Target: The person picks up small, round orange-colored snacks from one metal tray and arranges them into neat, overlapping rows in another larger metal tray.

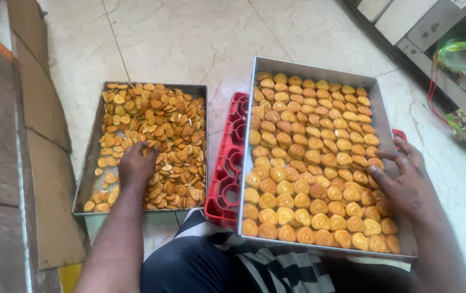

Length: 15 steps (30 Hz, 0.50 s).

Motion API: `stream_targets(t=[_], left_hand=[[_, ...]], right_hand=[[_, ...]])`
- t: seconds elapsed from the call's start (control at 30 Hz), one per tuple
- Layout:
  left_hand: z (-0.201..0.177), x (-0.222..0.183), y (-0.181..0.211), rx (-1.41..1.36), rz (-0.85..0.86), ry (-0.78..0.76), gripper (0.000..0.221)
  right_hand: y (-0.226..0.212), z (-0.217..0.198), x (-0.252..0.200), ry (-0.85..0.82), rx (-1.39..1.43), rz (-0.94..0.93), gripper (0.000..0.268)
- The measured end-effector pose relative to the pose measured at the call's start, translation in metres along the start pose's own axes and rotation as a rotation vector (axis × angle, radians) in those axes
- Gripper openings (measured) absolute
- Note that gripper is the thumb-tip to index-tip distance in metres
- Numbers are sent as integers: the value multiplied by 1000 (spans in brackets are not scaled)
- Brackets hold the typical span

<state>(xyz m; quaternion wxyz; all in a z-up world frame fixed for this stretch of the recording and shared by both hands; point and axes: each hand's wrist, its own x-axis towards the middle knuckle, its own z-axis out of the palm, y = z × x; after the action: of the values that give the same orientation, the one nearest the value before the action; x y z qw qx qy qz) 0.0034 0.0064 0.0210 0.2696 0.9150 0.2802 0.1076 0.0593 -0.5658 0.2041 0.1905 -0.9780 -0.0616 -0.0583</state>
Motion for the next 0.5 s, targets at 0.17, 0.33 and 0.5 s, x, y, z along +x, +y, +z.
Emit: stream_targets(t=[0.17,0.33,0.5], left_hand=[[-21,13,21,-706,-445,51,37],[-27,13,27,-859,-430,84,44],[-20,9,16,-1054,-402,194,40]], right_hand=[[3,1,1,26,13,2,45],[0,-1,0,46,46,38,44],[1,2,-1,59,39,59,44]])
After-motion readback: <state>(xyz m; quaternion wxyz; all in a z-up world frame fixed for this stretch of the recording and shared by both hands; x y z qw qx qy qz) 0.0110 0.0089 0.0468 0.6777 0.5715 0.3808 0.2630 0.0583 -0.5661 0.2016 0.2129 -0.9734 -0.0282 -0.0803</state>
